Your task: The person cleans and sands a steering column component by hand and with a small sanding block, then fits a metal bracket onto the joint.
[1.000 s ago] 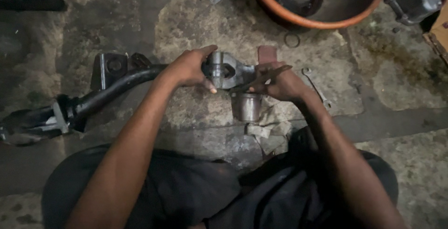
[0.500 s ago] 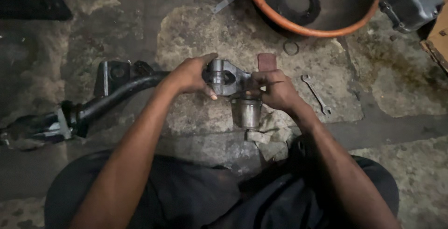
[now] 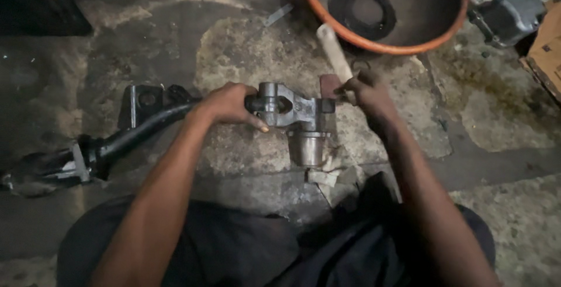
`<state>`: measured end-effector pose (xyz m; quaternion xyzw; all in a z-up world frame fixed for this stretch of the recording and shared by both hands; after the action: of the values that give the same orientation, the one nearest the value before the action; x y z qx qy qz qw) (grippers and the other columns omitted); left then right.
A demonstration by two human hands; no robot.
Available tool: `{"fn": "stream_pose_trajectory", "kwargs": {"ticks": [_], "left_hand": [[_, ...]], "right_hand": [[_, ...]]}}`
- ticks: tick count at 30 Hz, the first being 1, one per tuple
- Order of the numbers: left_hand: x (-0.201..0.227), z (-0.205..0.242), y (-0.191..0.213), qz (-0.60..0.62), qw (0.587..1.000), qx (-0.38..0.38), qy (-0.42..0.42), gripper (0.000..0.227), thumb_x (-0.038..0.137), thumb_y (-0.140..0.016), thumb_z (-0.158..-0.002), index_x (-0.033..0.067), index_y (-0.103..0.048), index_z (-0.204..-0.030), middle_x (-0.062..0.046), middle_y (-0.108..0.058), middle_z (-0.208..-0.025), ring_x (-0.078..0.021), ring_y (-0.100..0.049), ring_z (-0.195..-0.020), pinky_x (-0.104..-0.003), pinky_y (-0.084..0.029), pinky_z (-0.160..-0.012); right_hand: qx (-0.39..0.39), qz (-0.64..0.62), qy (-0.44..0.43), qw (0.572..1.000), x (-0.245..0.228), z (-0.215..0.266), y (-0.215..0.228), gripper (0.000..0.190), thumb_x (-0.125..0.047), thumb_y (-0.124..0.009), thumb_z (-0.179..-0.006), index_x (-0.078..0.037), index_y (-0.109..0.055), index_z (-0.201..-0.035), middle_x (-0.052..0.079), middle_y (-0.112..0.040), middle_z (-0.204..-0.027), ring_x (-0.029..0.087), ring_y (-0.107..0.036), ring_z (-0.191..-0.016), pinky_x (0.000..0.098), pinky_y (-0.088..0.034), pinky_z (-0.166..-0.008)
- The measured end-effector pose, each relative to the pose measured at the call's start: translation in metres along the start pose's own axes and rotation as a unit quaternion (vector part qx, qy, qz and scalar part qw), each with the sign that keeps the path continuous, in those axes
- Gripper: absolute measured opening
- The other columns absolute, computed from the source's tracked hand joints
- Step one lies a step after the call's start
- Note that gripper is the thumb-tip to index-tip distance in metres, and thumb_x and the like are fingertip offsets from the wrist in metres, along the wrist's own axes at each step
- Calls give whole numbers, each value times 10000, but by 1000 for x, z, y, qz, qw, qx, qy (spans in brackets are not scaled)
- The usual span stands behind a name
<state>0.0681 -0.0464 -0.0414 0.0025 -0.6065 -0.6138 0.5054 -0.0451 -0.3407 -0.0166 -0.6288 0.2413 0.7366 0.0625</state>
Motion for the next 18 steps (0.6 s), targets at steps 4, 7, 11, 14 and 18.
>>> {"fn": "stream_pose_trajectory", "kwargs": {"ticks": [4,7,11,14,18], "left_hand": [[4,7,5,-3,1000,15,18,1024,539,-989,-421,45,-698,-1270,-179,-746,-1182,-311,-735,-1099,-406,-553,-997],[10,14,7,-30,999,29,16,1001,547,-977,-416,68,-722,-1257,-176,-745,-1194,-310,-719,-1118,-417,-541,-1006],[12,18,11,-27,998,59,11,1009,541,-994,-400,59,-720,-1243,-180,-729,-1209,-320,-701,-1132,-422,-529,-1006],[14,19,10,-20,998,63,6,1008,533,-1000,-386,65,-723,-1235,-172,-732,-1207,-314,-707,-1127,-414,-534,-1000],[18,23,7,11,998,67,-12,894,543,-942,-449,90,-763,-1199,-140,-777,-1177,-298,-744,-1115,-407,-554,-991]], "right_hand": [[86,-105,-60,989,33,-5,1,154,-123,-636,-833,-9,-619,-935,89,-694,-843,176,-645,-668,329,-520,-529],[163,-23,-165,973,61,5,9,338,-333,-781,-851,-15,-671,-882,50,-607,-742,170,-518,-561,329,-386,-445],[108,76,-192,972,88,9,-14,618,-549,-789,-841,56,-668,-812,84,-605,-700,176,-541,-534,344,-423,-447],[78,48,-198,976,110,3,-32,611,-537,-776,-827,70,-705,-805,86,-666,-723,188,-617,-585,351,-489,-502],[129,5,-193,973,115,-2,-39,543,-470,-795,-806,66,-733,-868,116,-698,-786,256,-634,-679,430,-497,-603]]}}
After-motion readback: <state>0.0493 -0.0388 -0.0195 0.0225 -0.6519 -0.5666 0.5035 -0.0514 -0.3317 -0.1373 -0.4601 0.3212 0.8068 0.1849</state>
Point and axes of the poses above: each hand's wrist, its own z-axis away from the middle knuckle, its own y-axis out of the back of the hand, x = y × z, the point moved 8 cm from there along -z, towards the middle knuckle
